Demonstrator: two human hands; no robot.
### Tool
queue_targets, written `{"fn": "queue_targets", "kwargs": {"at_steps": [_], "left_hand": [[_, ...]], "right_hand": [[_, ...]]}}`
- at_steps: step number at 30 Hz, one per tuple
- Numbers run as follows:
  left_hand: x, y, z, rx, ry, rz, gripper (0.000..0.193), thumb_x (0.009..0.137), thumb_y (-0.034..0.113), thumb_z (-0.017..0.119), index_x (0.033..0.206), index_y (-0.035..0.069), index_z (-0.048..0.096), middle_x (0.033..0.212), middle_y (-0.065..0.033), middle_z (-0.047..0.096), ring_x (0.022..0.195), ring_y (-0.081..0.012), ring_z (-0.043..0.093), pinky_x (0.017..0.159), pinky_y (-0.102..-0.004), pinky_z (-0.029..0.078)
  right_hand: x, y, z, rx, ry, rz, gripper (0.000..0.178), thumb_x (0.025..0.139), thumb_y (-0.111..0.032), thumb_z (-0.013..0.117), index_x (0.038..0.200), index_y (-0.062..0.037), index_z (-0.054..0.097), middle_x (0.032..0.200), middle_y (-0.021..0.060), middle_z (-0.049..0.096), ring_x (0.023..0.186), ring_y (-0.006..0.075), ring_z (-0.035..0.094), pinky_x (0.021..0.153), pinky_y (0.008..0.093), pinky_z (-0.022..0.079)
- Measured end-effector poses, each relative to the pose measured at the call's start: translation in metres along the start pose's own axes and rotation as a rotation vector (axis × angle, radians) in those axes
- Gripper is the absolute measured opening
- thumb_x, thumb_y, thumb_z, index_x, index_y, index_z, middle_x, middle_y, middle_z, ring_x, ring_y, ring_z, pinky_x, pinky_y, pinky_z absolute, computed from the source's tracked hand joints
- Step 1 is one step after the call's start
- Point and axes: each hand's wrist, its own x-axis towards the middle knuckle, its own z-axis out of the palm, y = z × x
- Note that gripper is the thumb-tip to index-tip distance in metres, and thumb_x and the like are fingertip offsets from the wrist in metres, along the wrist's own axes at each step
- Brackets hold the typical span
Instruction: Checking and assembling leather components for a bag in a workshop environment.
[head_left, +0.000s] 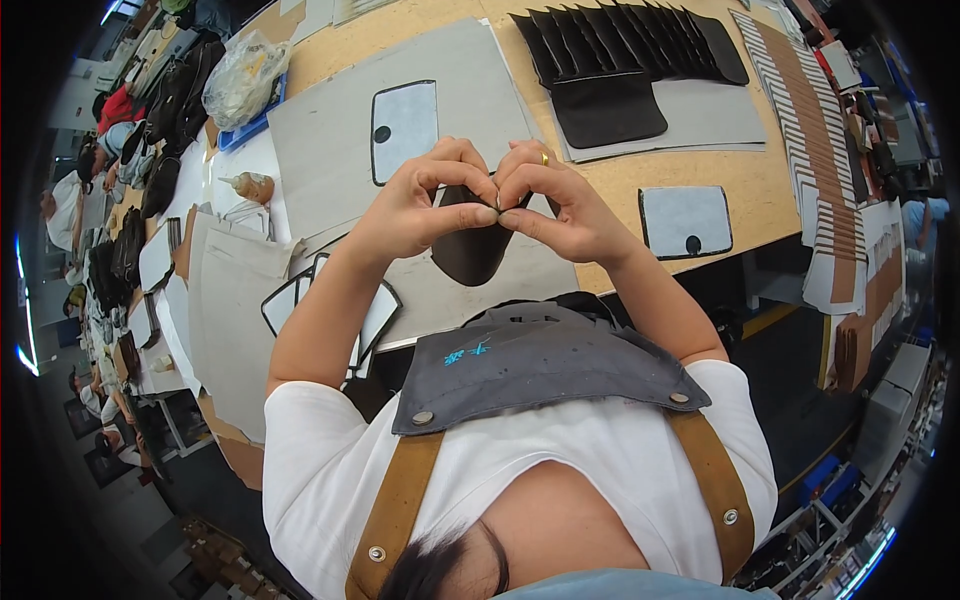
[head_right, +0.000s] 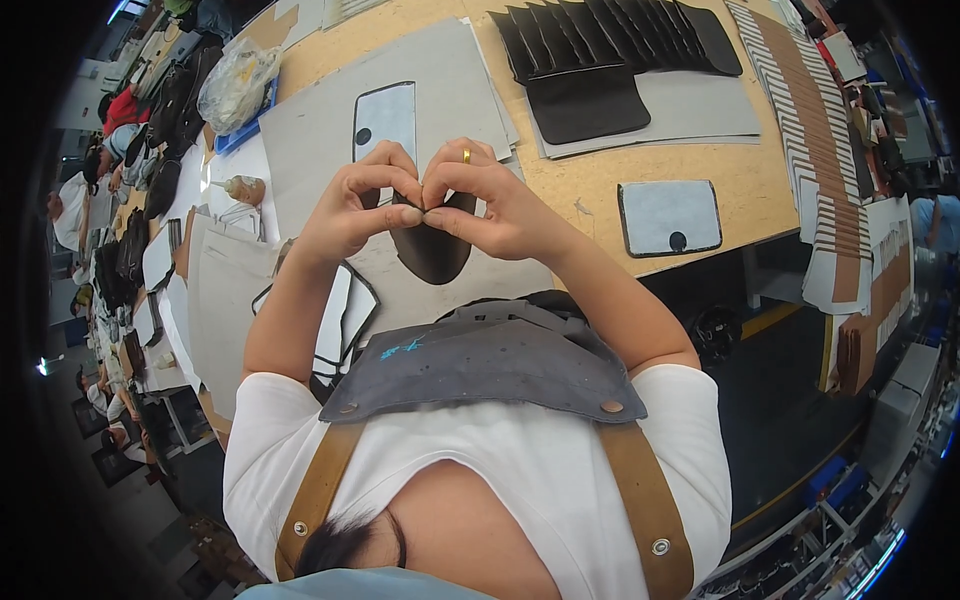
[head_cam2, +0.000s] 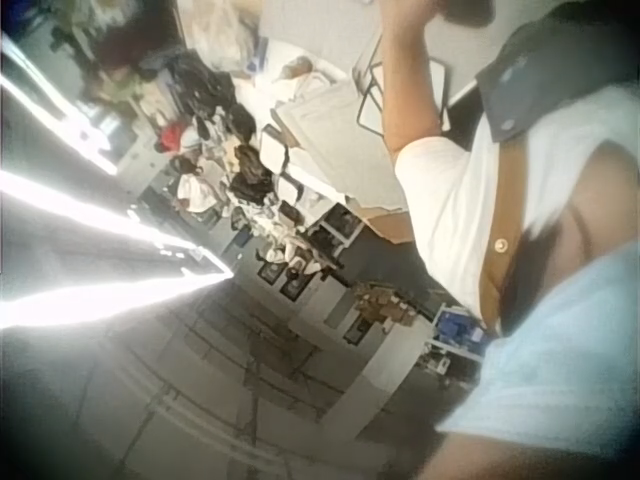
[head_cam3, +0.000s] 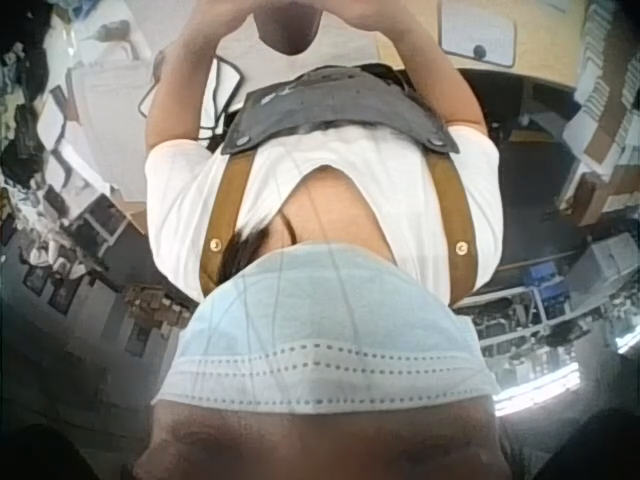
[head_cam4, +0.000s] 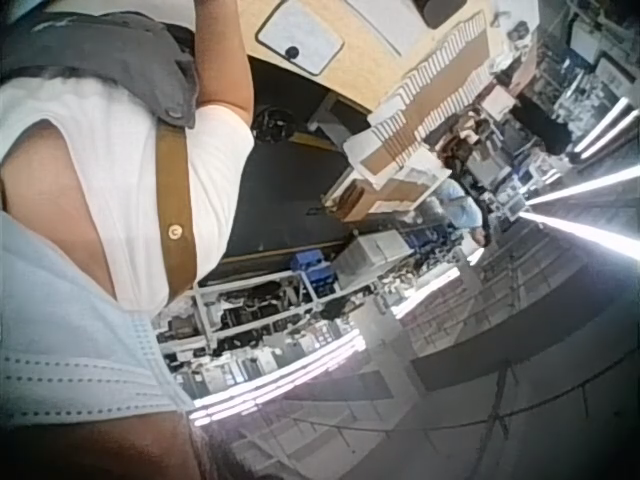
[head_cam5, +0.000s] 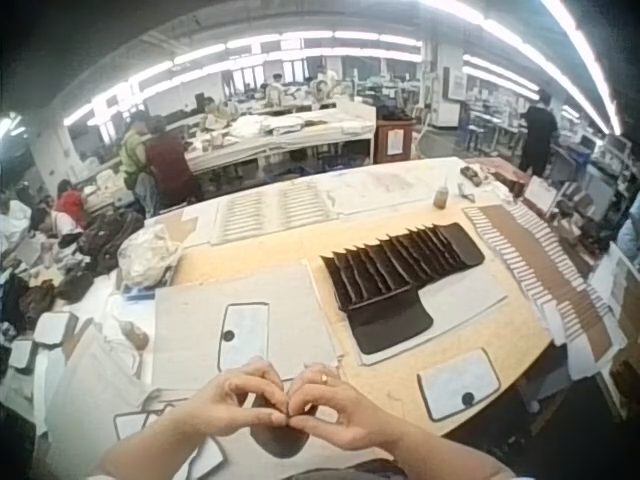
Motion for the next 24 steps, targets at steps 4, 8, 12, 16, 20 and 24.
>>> {"fn": "queue_targets", "kwargs": {"at_steps": [4,8,12,16,20,24], "left_hand": [[-0.002,-0.002,-0.004,-0.033,0.015,-0.014,0.015,0.070,0.019,0.074,0.075,0.008,0.066,0.080,0.0003,0.050,0.085,-0.0142,0.045,0.081,-0.0287,0.033],[-0.004,-0.005,-0.007,0.084,-0.005,0.021,0.015,0.069,0.020,0.074,0.075,0.009,0.066,0.079,0.0010,0.050,0.085,-0.0143,0.044,0.081,-0.0290,0.032],[-0.003,-0.002,-0.006,0.169,0.003,0.052,0.015,0.071,0.020,0.073,0.076,0.008,0.065,0.078,0.0012,0.050,0.085,-0.0147,0.044,0.082,-0.0289,0.032],[-0.001,-0.007,-0.005,0.053,0.004,-0.008,0.014,0.073,0.016,0.072,0.080,0.008,0.063,0.079,0.0015,0.054,0.087,-0.0129,0.048,0.083,-0.0284,0.035],[-0.007,-0.018,-0.015,-0.229,0.013,-0.249,0.015,0.076,0.016,0.070,0.083,0.007,0.061,0.078,0.0026,0.056,0.080,-0.0076,0.051,0.074,-0.0224,0.040],[-0.010,-0.019,-0.009,-0.236,0.000,-0.256,0.015,0.079,0.015,0.069,0.084,0.005,0.060,0.077,0.0032,0.058,0.073,-0.0043,0.051,0.067,-0.0182,0.041]], "right_hand": [[-0.007,0.013,-0.012,0.084,-0.008,0.074,0.007,0.078,-0.008,0.061,0.080,-0.0095,0.055,0.086,-0.0005,0.052,0.092,0.0166,0.047,0.102,0.0430,0.023],[-0.013,0.012,-0.011,0.040,-0.015,0.125,0.008,0.079,-0.013,0.062,0.083,-0.0104,0.056,0.088,-0.0015,0.053,0.094,0.0161,0.048,0.106,0.0459,0.017],[-0.008,0.003,-0.003,-0.238,-0.056,0.020,0.011,0.077,-0.012,0.066,0.083,-0.0101,0.057,0.088,-0.0014,0.055,0.096,0.0172,0.049,0.105,0.0465,0.020],[-0.010,0.008,-0.004,-0.030,-0.025,0.065,0.010,0.077,-0.010,0.066,0.083,-0.0094,0.058,0.087,-0.0014,0.056,0.096,0.0171,0.047,0.098,0.0391,0.025],[-0.020,0.010,-0.003,-0.054,0.042,0.177,0.010,0.075,-0.005,0.065,0.081,-0.0089,0.057,0.083,-0.0006,0.055,0.088,0.0163,0.050,0.100,0.0394,0.025],[-0.013,-0.001,0.004,-0.292,0.029,0.126,0.010,0.078,-0.016,0.066,0.084,-0.0105,0.059,0.080,-0.0013,0.056,0.089,0.0159,0.051,0.100,0.0414,0.024]]}}
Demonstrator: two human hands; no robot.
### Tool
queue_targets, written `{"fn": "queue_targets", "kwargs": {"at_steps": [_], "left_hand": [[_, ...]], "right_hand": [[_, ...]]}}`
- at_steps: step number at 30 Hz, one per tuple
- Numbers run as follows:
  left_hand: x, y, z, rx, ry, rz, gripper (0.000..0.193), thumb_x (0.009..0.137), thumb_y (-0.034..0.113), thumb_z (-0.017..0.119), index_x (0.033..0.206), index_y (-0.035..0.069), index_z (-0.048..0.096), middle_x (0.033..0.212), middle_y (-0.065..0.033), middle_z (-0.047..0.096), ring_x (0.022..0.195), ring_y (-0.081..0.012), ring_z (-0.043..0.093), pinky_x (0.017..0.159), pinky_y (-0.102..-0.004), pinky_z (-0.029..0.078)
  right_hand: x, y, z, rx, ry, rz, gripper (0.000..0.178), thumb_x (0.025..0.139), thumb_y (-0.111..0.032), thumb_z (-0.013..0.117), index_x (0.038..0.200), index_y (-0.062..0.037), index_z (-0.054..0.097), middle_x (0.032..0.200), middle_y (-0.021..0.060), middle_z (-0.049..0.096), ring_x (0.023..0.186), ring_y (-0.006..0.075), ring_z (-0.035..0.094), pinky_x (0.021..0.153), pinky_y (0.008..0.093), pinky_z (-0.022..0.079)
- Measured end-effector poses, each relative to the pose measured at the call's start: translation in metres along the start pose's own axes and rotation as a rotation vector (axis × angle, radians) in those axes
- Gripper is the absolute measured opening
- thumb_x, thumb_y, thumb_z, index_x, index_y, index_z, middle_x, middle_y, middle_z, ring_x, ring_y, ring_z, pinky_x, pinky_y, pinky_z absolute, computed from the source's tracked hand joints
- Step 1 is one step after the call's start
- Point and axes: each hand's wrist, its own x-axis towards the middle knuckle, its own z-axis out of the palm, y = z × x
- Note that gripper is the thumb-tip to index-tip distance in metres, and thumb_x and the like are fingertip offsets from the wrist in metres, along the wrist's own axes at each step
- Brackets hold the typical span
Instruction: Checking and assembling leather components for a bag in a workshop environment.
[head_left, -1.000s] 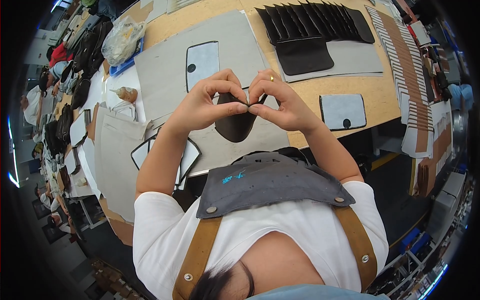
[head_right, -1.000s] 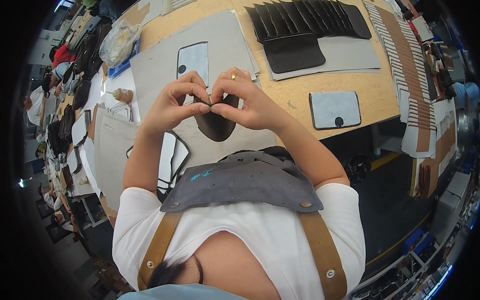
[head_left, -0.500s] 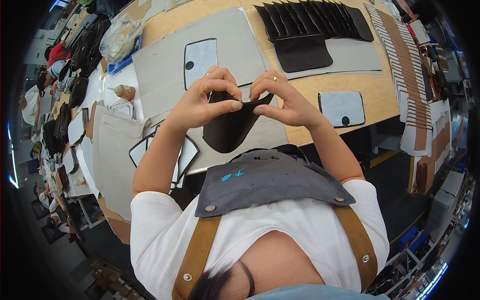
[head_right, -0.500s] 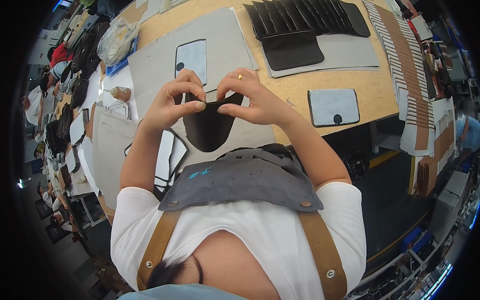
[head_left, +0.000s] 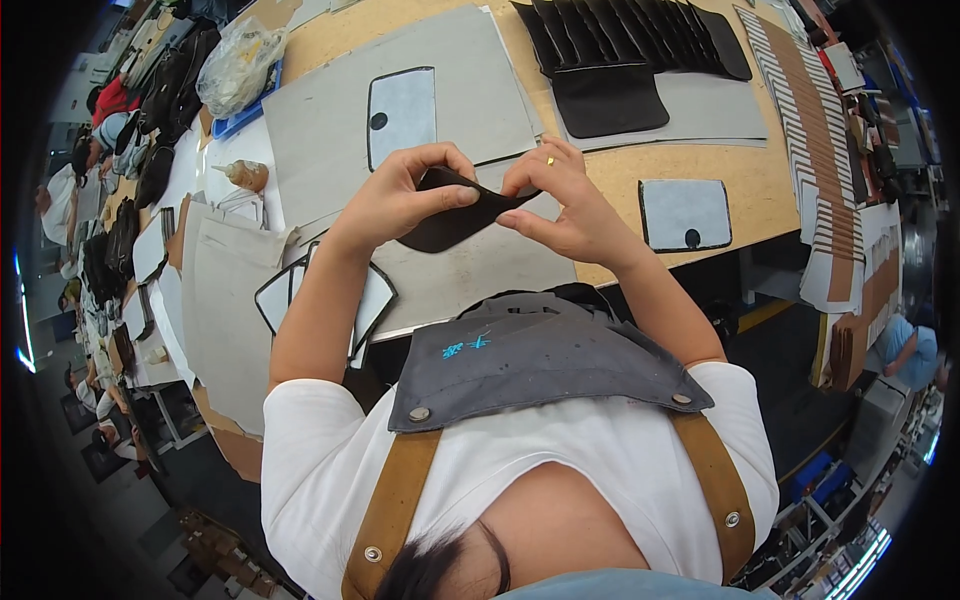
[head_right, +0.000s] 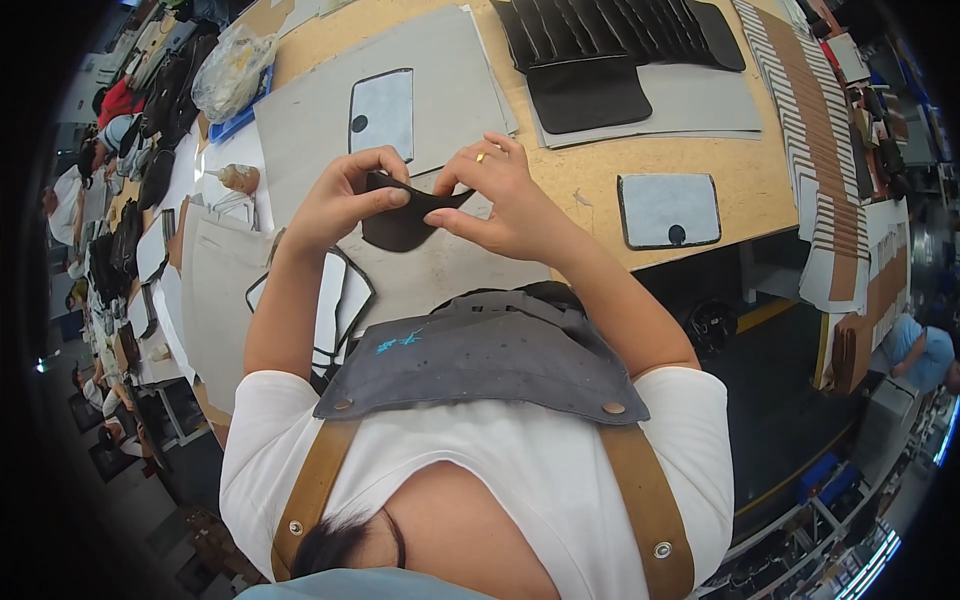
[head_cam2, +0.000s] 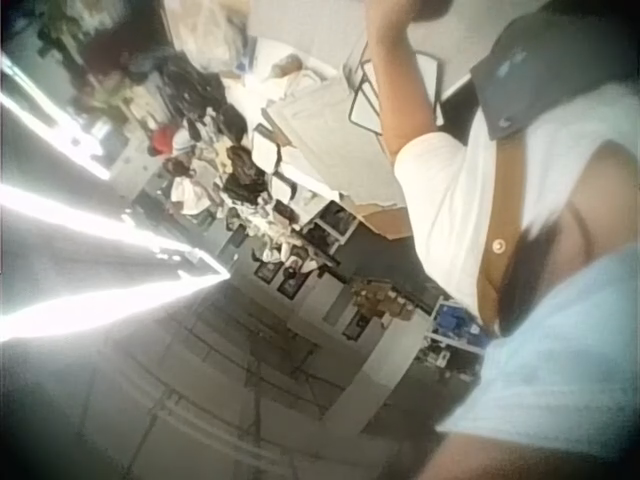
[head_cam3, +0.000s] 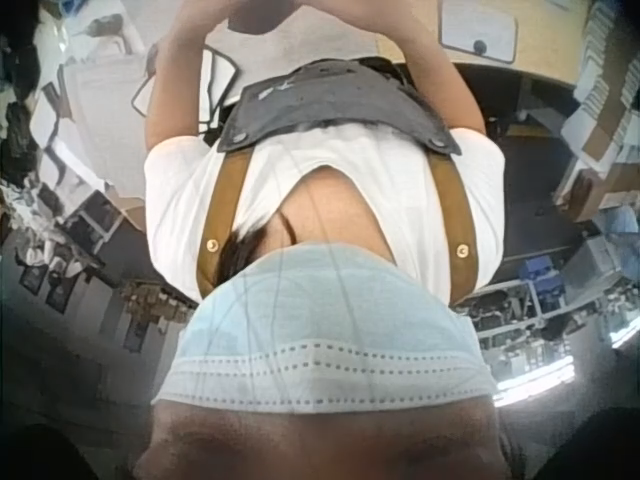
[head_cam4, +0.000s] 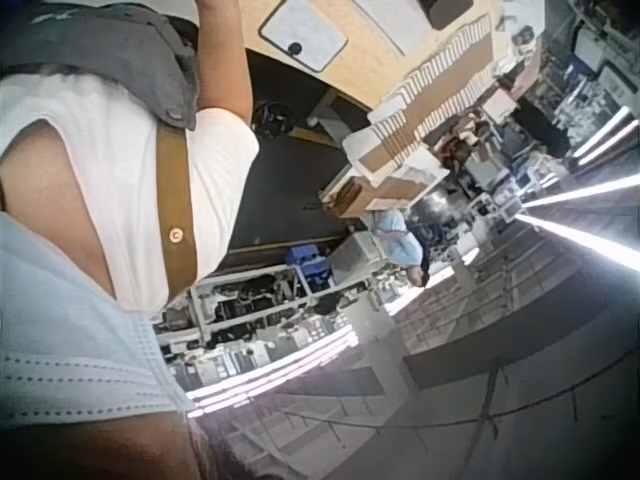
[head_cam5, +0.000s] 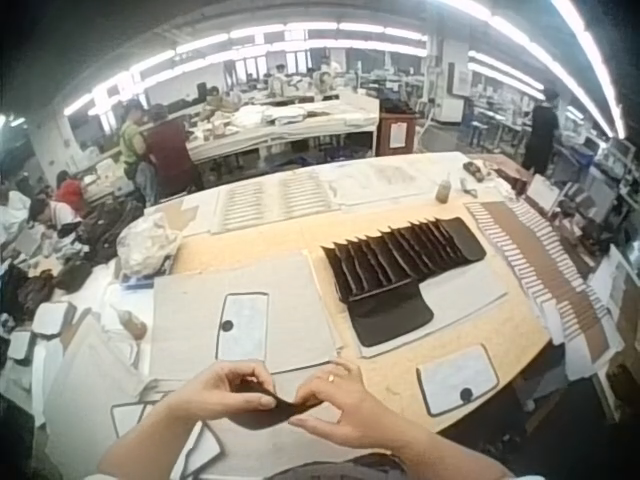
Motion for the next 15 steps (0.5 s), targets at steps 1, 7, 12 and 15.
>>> {"fn": "queue_targets", "kwargs": {"at_steps": [1,7,12,15], "left_hand": [[0.001,0.000,0.001,-0.016,-0.014,-0.033,0.015,0.079,0.015,0.069,0.084,0.004,0.060,0.077,0.0032,0.058,0.072,-0.0045,0.051,0.067,-0.0182,0.040],[0.005,-0.006,0.008,-0.020,0.091,0.093,0.015,0.077,0.014,0.070,0.086,0.005,0.061,0.080,0.0008,0.061,0.080,-0.0074,0.053,0.075,-0.0220,0.040],[0.007,-0.009,0.013,-0.003,0.101,0.094,0.014,0.077,0.013,0.069,0.085,0.004,0.061,0.081,0.0005,0.060,0.084,-0.0084,0.052,0.080,-0.0235,0.038],[0.007,-0.010,0.017,-0.049,0.085,0.081,0.013,0.077,0.011,0.069,0.085,0.003,0.061,0.082,0.0009,0.060,0.083,-0.0082,0.052,0.079,-0.0232,0.038]], "right_hand": [[0.002,-0.001,0.003,-0.022,0.017,0.001,0.010,0.079,-0.017,0.065,0.083,-0.0107,0.058,0.079,-0.0020,0.055,0.088,0.0150,0.051,0.102,0.0425,0.022],[0.002,0.006,0.009,0.052,0.116,0.003,0.007,0.081,-0.015,0.062,0.081,-0.0110,0.056,0.077,-0.0034,0.054,0.085,0.0143,0.051,0.104,0.0437,0.018],[0.005,0.002,0.014,0.083,0.149,0.047,0.007,0.081,-0.015,0.061,0.080,-0.0110,0.055,0.078,-0.0032,0.054,0.084,0.0138,0.051,0.104,0.0436,0.018],[0.005,0.004,0.013,0.083,0.133,0.016,0.007,0.081,-0.009,0.060,0.078,-0.0098,0.053,0.075,-0.0025,0.052,0.081,0.0135,0.050,0.105,0.0423,0.018]]}}
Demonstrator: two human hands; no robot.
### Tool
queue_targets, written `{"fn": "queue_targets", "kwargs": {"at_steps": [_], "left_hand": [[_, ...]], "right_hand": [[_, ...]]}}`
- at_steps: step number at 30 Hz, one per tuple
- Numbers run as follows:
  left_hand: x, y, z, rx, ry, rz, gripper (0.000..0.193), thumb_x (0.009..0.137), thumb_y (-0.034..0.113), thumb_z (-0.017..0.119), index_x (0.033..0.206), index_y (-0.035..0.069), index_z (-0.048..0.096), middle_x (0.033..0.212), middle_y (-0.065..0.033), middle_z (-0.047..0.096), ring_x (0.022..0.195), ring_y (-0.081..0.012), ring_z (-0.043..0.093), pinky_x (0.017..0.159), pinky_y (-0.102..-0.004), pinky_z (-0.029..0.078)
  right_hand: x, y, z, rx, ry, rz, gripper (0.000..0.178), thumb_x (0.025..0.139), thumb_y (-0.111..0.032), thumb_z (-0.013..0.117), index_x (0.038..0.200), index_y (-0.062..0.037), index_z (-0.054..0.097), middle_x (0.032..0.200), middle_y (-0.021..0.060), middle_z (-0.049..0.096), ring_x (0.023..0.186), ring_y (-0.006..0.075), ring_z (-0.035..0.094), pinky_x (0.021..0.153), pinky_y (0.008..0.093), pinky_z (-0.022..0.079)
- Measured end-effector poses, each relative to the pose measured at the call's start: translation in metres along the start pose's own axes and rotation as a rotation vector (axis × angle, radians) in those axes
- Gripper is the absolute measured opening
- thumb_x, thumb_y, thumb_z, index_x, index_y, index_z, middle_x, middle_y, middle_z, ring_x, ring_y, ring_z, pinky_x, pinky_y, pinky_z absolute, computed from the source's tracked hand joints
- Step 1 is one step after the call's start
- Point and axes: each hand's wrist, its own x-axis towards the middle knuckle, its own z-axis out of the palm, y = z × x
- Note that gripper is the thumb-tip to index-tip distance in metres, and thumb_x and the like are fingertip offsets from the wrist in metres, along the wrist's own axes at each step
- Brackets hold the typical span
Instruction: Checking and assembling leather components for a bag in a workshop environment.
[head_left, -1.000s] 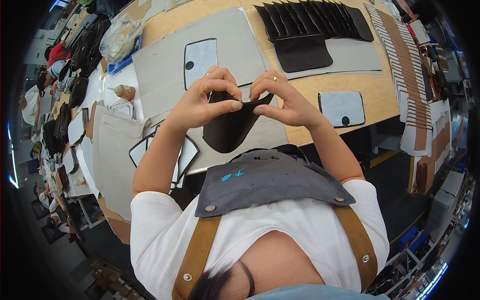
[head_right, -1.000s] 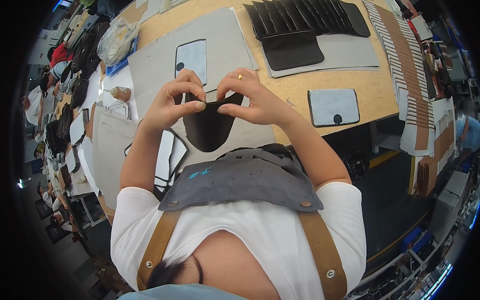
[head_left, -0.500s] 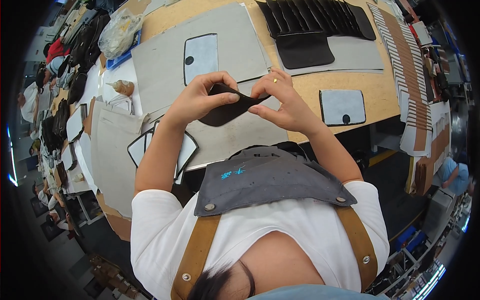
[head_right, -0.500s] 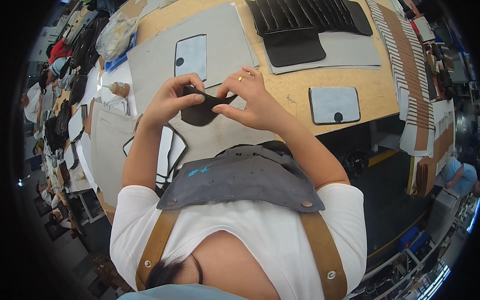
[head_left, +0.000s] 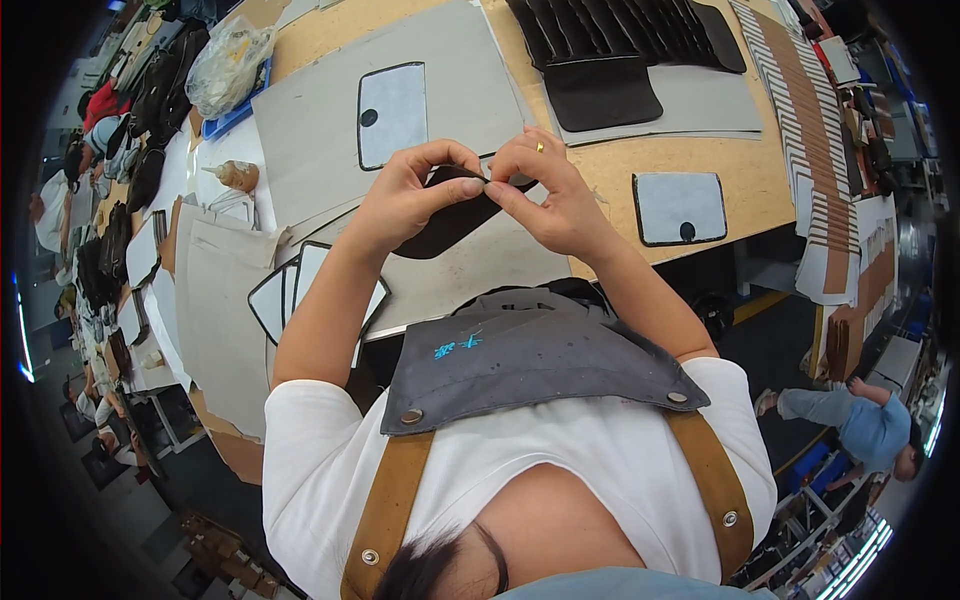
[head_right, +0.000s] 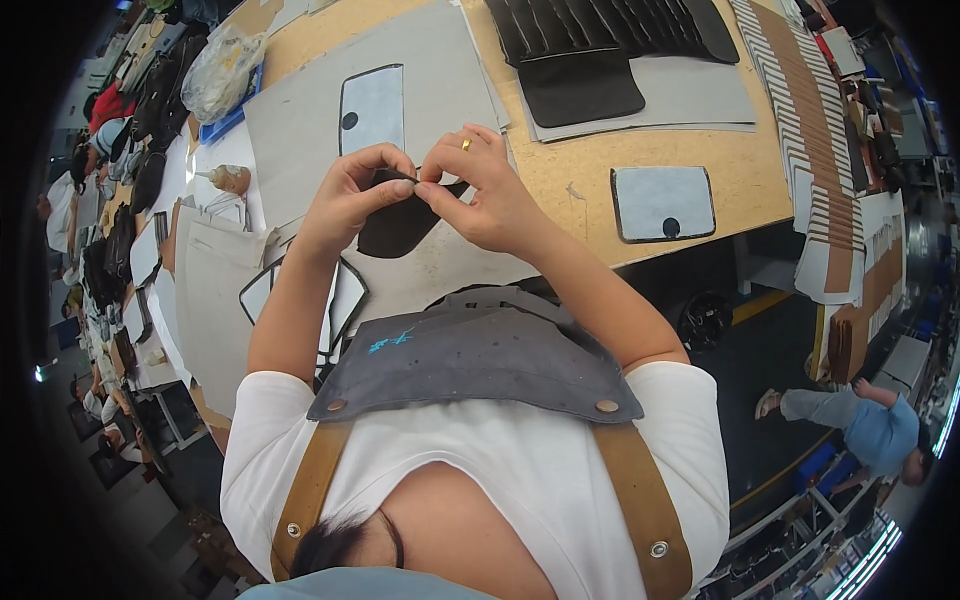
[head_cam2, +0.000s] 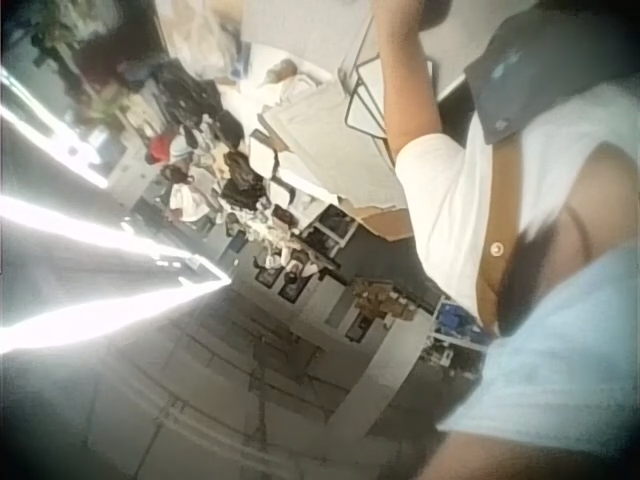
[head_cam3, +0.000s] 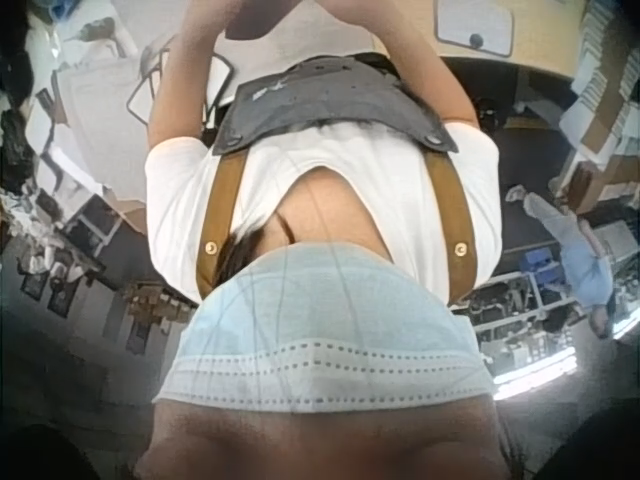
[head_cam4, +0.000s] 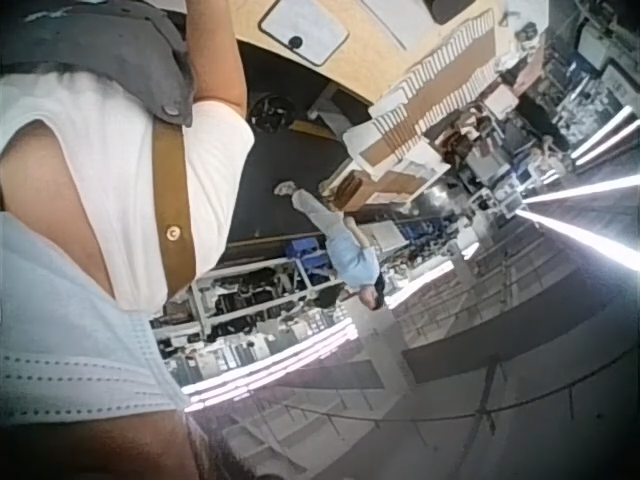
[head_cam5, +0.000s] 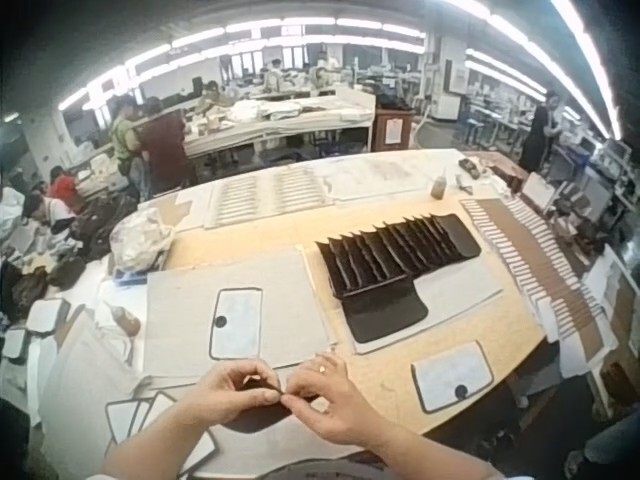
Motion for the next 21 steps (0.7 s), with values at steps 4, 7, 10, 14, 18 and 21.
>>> {"fn": "queue_targets", "kwargs": {"at_steps": [4,7,10,14,18,21], "left_hand": [[-0.004,0.003,-0.007,-0.167,0.009,-0.056,0.013,0.078,0.011,0.068,0.086,0.004,0.061,0.082,0.0020,0.058,0.083,-0.0072,0.051,0.078,-0.0217,0.039],[-0.006,0.004,-0.013,-0.085,-0.017,-0.069,0.013,0.078,0.012,0.068,0.087,0.005,0.060,0.083,0.0025,0.057,0.082,-0.0066,0.051,0.077,-0.0209,0.039],[-0.003,0.007,-0.012,-0.112,-0.045,-0.062,0.015,0.078,0.013,0.068,0.087,0.005,0.060,0.083,0.0026,0.057,0.081,-0.0064,0.052,0.075,-0.0208,0.040],[0.000,0.008,-0.006,-0.024,-0.019,-0.057,0.015,0.078,0.015,0.069,0.086,0.004,0.060,0.081,0.0024,0.058,0.079,-0.0060,0.052,0.073,-0.0201,0.040],[0.004,0.002,-0.009,0.014,-0.086,-0.086,0.014,0.077,0.015,0.070,0.082,0.004,0.061,0.078,0.0020,0.059,0.076,-0.0057,0.053,0.071,-0.0190,0.041],[0.009,-0.013,-0.012,-0.107,-0.114,-0.081,0.014,0.076,0.013,0.071,0.082,0.004,0.062,0.077,0.0013,0.060,0.074,-0.0058,0.054,0.070,-0.0193,0.041]], "right_hand": [[-0.009,0.007,-0.016,0.021,-0.079,0.028,0.005,0.081,-0.011,0.058,0.080,-0.0101,0.054,0.079,-0.0026,0.054,0.083,0.0135,0.052,0.103,0.0420,0.021],[-0.015,0.011,-0.022,0.068,-0.119,0.072,0.004,0.080,-0.008,0.059,0.080,-0.0084,0.055,0.081,-0.0010,0.056,0.084,0.0153,0.051,0.099,0.0386,0.025],[-0.015,0.003,-0.017,0.064,-0.023,0.090,0.006,0.080,-0.009,0.061,0.083,-0.0078,0.056,0.081,-0.0005,0.056,0.085,0.0162,0.051,0.097,0.0372,0.027],[-0.014,0.007,-0.014,0.009,-0.074,0.041,0.010,0.079,-0.014,0.064,0.084,-0.0088,0.057,0.082,0.0010,0.056,0.093,0.0206,0.048,0.091,0.0346,0.031],[-0.016,0.006,-0.009,0.035,-0.086,0.064,0.009,0.079,-0.012,0.064,0.083,-0.0090,0.057,0.081,0.0008,0.056,0.092,0.0199,0.048,0.091,0.0346,0.031],[-0.013,0.006,-0.010,0.114,-0.142,0.023,0.009,0.079,-0.011,0.064,0.084,-0.0091,0.057,0.080,0.0002,0.055,0.091,0.0179,0.048,0.092,0.0344,0.031]]}}
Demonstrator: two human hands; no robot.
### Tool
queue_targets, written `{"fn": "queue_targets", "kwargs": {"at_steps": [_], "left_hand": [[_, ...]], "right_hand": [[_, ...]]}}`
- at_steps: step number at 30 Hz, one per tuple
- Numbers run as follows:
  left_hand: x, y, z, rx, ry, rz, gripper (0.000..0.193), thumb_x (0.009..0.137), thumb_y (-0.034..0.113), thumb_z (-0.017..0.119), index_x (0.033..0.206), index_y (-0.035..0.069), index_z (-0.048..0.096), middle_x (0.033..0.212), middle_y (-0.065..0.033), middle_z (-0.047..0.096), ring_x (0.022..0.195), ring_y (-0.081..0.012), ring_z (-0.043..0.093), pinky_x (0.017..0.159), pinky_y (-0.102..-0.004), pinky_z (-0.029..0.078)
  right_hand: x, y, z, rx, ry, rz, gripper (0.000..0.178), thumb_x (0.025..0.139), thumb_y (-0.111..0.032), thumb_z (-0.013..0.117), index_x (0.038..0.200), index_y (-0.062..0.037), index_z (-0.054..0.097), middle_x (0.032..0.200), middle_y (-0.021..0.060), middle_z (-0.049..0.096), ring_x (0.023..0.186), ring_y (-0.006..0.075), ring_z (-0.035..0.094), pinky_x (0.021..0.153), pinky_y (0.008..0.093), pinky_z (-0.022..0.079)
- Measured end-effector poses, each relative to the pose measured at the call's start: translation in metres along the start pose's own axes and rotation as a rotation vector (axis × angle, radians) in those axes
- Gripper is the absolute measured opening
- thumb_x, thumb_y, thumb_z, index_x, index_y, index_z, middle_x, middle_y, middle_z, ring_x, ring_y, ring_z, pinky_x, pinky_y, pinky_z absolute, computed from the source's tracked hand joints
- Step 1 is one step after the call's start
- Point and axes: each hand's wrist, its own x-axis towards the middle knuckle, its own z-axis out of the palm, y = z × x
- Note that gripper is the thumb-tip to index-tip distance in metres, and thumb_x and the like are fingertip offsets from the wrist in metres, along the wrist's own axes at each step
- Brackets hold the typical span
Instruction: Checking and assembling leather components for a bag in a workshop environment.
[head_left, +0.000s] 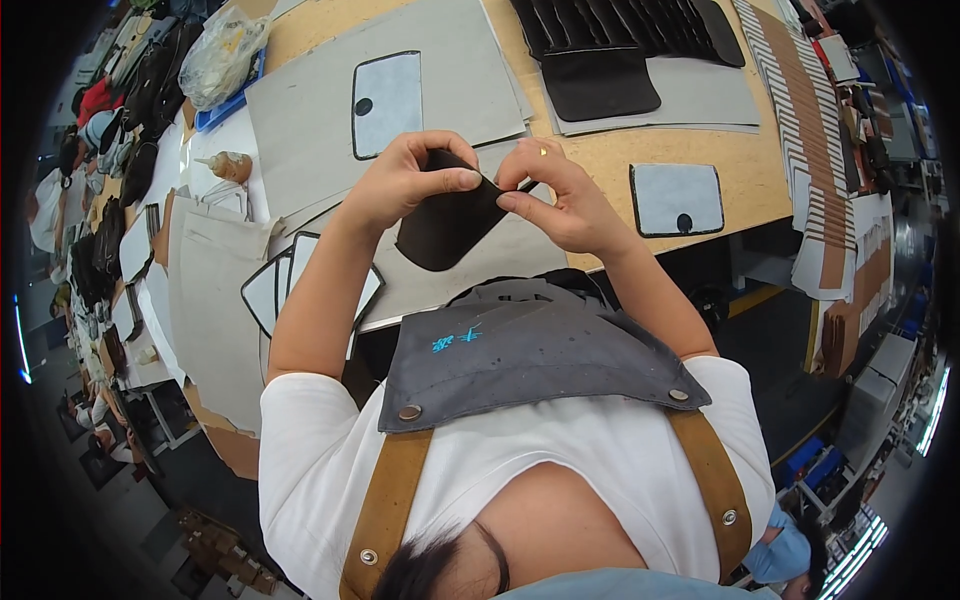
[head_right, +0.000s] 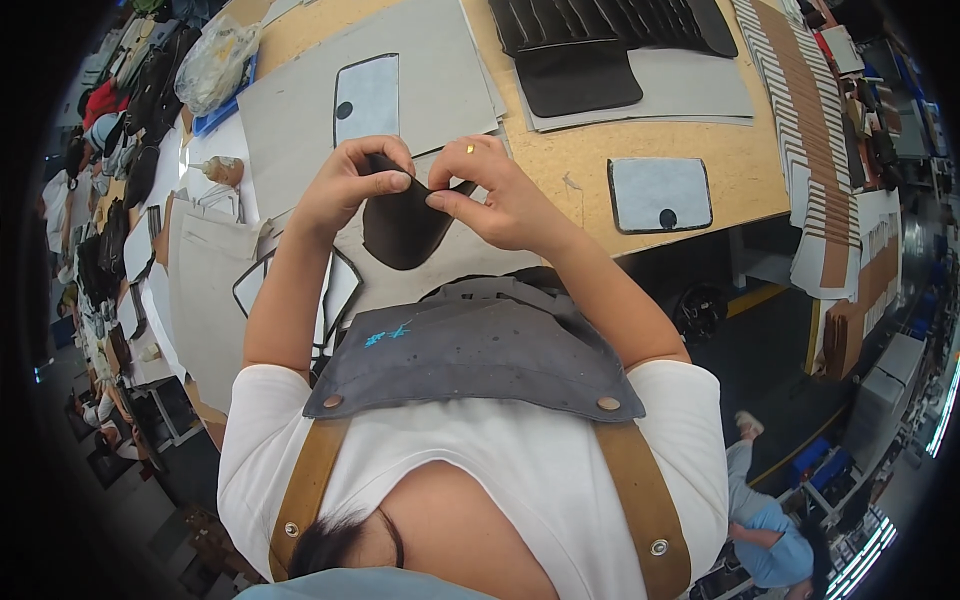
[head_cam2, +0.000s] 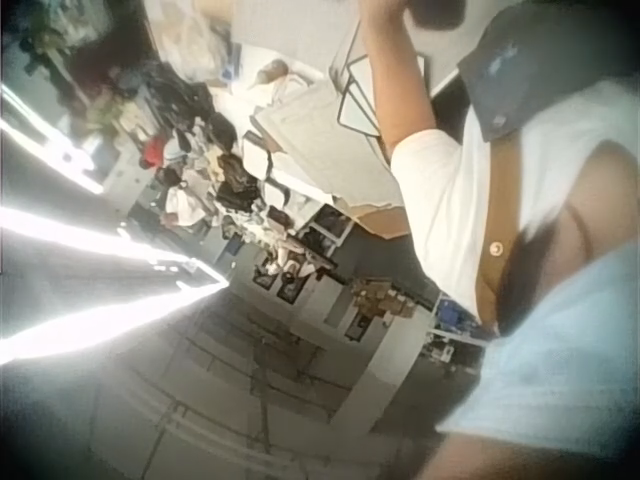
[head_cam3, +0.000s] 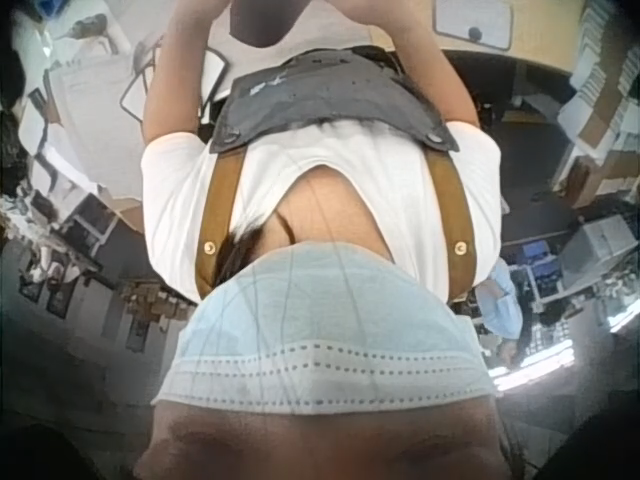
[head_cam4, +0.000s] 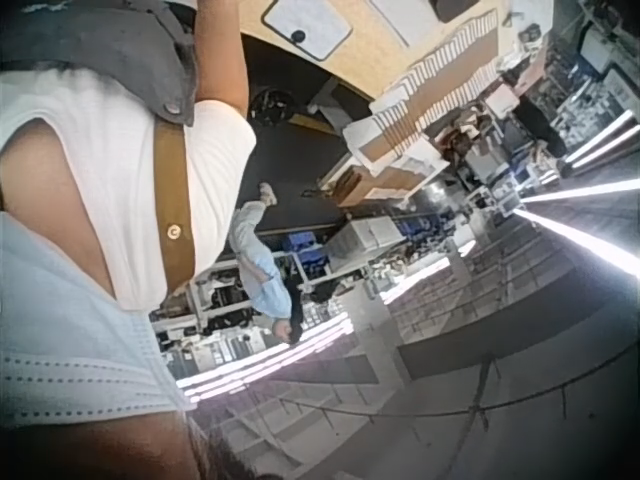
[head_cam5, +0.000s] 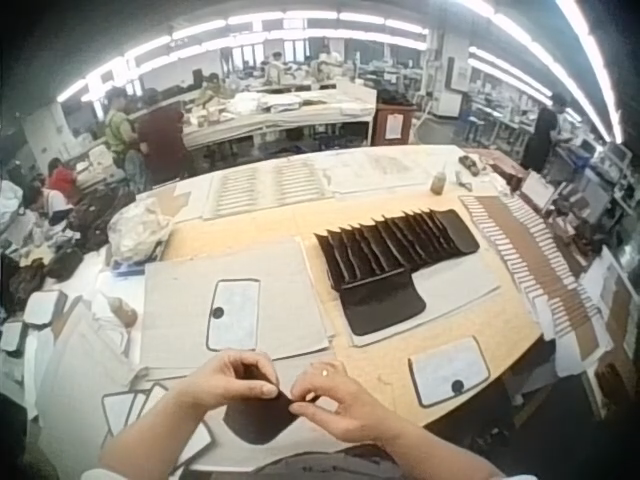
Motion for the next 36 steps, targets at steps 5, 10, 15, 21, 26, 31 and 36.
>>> {"fn": "queue_targets", "kwargs": {"at_steps": [5,10,15,21,26,31,36], "left_hand": [[-0.002,-0.016,0.000,-0.220,-0.071,0.007,0.014,0.075,0.011,0.071,0.082,0.004,0.062,0.076,0.0008,0.061,0.071,-0.0064,0.055,0.067,-0.0198,0.042],[0.001,-0.020,-0.008,-0.192,-0.047,-0.065,0.013,0.072,0.012,0.072,0.079,0.005,0.062,0.081,-0.0015,0.058,0.081,-0.0129,0.052,0.089,-0.0308,0.038],[0.003,0.000,0.000,0.264,-0.011,0.099,0.016,0.071,0.015,0.072,0.083,0.009,0.064,0.087,0.0012,0.059,0.094,-0.0165,0.051,0.094,-0.0341,0.034],[0.002,0.017,0.008,0.717,-0.153,0.289,0.012,0.071,0.015,0.072,0.080,0.010,0.067,0.092,0.0019,0.061,0.102,-0.0187,0.047,0.096,-0.0396,0.028],[0.006,0.005,0.010,0.331,-0.247,0.195,0.021,0.072,0.015,0.072,0.091,0.008,0.065,0.101,-0.0041,0.061,0.109,-0.0192,0.046,0.095,-0.0335,0.033],[0.003,-0.010,-0.015,0.554,0.278,0.303,0.044,0.084,0.024,0.061,0.125,0.013,0.048,0.130,-0.0095,0.047,0.127,-0.0244,0.036,0.106,-0.0368,0.023],[0.001,-0.090,-0.018,0.424,0.284,-0.191,0.043,0.090,0.029,0.053,0.127,0.007,0.046,0.131,-0.0097,0.047,0.122,-0.0236,0.041,0.100,-0.0353,0.031]], "right_hand": [[-0.007,0.003,-0.007,0.058,-0.064,0.026,0.010,0.078,-0.010,0.064,0.085,-0.0083,0.056,0.082,-0.0005,0.055,0.090,0.0163,0.048,0.094,0.0339,0.030],[-0.017,0.008,-0.016,-0.073,-0.117,0.066,0.009,0.078,-0.006,0.061,0.084,-0.0080,0.054,0.085,0.0009,0.055,0.086,0.0172,0.051,0.101,0.0385,0.024],[-0.009,0.001,-0.006,-0.240,0.010,0.004,0.012,0.077,-0.008,0.065,0.084,-0.0081,0.056,0.080,0.0010,0.054,0.087,0.0173,0.048,0.093,0.0332,0.030],[-0.008,-0.008,-0.008,-0.211,-0.081,-0.013,0.009,0.077,-0.009,0.066,0.082,-0.0085,0.058,0.080,0.0002,0.055,0.086,0.0166,0.050,0.095,0.0340,0.028],[-0.009,-0.015,-0.027,-0.123,-0.120,0.046,0.010,0.076,-0.009,0.067,0.080,-0.0074,0.059,0.082,0.0000,0.058,0.085,0.0159,0.053,0.098,0.0367,0.028],[-0.026,-0.027,-0.039,-0.709,0.134,-0.176,0.009,0.074,-0.010,0.066,0.078,-0.0097,0.058,0.078,-0.0008,0.058,0.080,0.0164,0.056,0.095,0.0384,0.032],[-0.093,0.045,-0.001,-0.867,-0.212,0.032,0.017,0.073,-0.013,0.066,0.088,-0.0101,0.057,0.086,0.0022,0.058,0.086,0.0198,0.056,0.093,0.0398,0.035]]}}
